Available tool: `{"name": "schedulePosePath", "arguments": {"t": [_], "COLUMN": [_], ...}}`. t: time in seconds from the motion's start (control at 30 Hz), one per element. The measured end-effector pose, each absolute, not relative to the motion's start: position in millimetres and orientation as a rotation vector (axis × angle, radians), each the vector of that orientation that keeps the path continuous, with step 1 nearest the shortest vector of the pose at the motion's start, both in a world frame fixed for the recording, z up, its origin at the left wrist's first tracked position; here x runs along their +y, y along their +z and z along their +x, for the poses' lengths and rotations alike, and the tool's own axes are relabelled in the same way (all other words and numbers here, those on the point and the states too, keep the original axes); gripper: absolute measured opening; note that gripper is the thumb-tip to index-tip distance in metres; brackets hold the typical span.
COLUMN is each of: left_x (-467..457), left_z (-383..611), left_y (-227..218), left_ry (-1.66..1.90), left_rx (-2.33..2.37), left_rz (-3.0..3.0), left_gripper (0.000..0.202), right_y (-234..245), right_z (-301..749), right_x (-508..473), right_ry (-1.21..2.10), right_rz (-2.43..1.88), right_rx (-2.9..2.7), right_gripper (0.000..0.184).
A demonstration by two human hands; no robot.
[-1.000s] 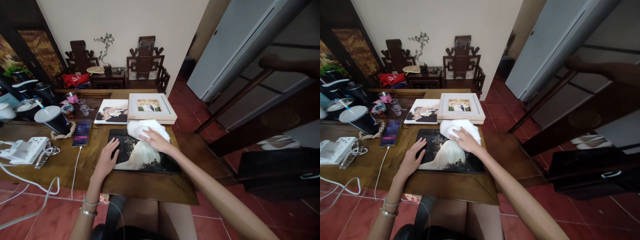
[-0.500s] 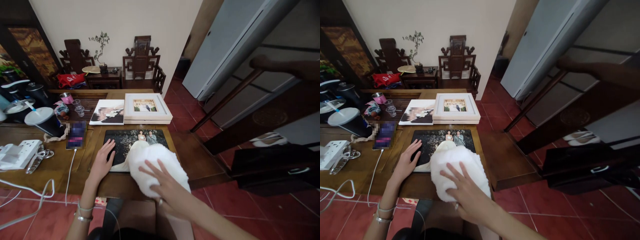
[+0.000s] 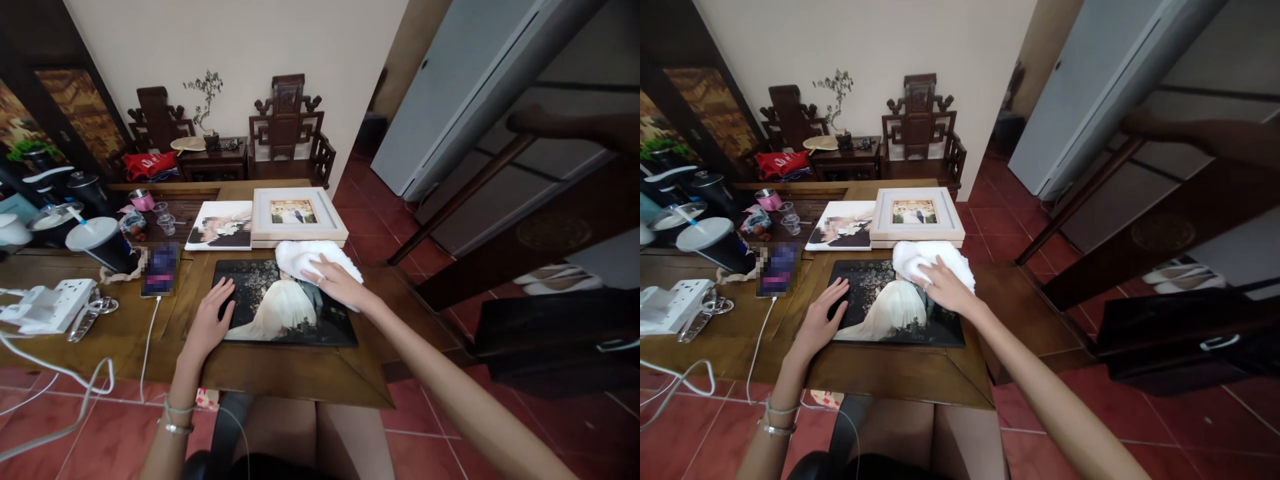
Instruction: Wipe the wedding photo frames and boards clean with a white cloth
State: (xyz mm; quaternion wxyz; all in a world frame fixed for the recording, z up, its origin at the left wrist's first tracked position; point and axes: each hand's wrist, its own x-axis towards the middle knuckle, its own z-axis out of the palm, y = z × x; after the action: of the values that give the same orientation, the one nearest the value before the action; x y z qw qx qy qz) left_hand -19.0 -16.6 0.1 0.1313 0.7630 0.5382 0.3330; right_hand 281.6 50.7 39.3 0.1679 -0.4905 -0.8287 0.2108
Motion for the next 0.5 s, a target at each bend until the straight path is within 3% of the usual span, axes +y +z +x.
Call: {"name": "schedulePosePath", "arguments": {"t": [0.1, 0.23, 0.37, 0.5], "left_x": [-18, -19, -18, -17], "left_z": [-18, -17, -17, -18], "left_y": [2, 3, 1, -3], "left_ry": [0.975, 0.997, 1.022, 1.015], "left_rx": [1.570, 1.571, 1.544, 1.528], "left_rz": [2.202, 2.210, 2.241, 2.244], "left_gripper": [0.038, 0.037, 0.037, 0.038], "right_y": [29, 21, 34, 54], "right_z": [278, 281, 282, 278], "right_x": [23, -42, -87, -73], "right_ry": [0.465, 0.384, 0.443, 0.553], "right_rz": [-1.236, -1.043, -0.937, -0.927], "right_rx": [-2.507, -2.620, -2.685, -2.640], "right_gripper": [0.020, 0.019, 0.022, 0.015]}}
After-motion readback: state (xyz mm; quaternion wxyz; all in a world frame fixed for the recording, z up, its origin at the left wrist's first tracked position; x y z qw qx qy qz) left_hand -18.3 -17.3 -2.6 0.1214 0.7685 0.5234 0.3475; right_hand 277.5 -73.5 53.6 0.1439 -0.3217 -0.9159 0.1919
